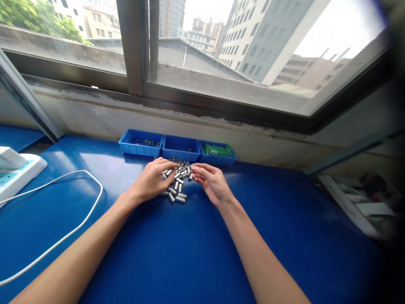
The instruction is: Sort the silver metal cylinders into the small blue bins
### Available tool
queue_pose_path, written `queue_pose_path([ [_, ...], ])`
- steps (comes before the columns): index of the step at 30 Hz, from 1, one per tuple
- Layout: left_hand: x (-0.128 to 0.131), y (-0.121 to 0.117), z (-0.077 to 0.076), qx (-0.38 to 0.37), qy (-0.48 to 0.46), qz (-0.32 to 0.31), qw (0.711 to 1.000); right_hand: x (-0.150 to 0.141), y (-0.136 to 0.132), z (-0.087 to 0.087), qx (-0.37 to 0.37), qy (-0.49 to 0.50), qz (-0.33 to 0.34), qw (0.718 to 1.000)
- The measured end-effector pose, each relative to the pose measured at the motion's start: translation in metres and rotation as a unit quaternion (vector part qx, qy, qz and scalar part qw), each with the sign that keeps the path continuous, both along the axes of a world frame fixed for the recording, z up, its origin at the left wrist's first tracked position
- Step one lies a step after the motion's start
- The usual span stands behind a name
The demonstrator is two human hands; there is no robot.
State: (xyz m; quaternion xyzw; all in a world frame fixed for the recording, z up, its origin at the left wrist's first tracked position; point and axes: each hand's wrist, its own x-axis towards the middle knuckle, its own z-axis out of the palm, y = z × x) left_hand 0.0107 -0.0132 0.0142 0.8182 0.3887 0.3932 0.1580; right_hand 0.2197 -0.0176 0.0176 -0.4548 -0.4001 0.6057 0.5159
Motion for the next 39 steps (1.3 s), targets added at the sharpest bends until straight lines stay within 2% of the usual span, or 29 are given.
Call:
queue_pose_path([
  [6,0.01,-0.006,0.003,-0.072,-0.102,-0.035,0.992,-0.001,0.0,-0.004,-0.006,0.023,0.026,0.999],
  [10,0.016,-0.007,-0.001,-0.155,-0.189,-0.083,0.966,-0.006,-0.004,-0.003,0.005,0.007,0.044,0.999],
  [13,0.016,-0.005,-0.004,-0.219,-0.236,-0.088,0.943,-0.01,-0.006,-0.003,0.02,0.004,0.052,0.998],
  [17,0.013,-0.001,-0.005,-0.268,-0.249,-0.091,0.926,-0.014,-0.006,-0.005,0.05,-0.003,0.049,0.998],
  [22,0.014,0.0,-0.006,-0.276,-0.237,-0.105,0.925,-0.016,-0.006,-0.007,0.071,-0.03,0.051,0.996],
  [26,0.009,0.007,-0.005,-0.265,-0.258,-0.062,0.927,-0.014,-0.005,-0.006,0.074,-0.085,0.022,0.993],
  [30,-0.011,0.024,-0.005,-0.214,-0.303,0.074,0.926,-0.012,-0.005,-0.007,0.119,-0.201,-0.029,0.972],
  [33,-0.027,0.037,-0.007,-0.167,-0.341,0.143,0.914,-0.011,-0.006,-0.009,0.151,-0.271,-0.027,0.95],
  [36,-0.035,0.046,-0.009,-0.141,-0.386,0.171,0.895,-0.012,-0.009,-0.009,0.167,-0.306,-0.02,0.937],
  [39,-0.035,0.049,-0.01,-0.147,-0.409,0.169,0.885,-0.014,-0.012,-0.007,0.196,-0.356,-0.032,0.913],
])
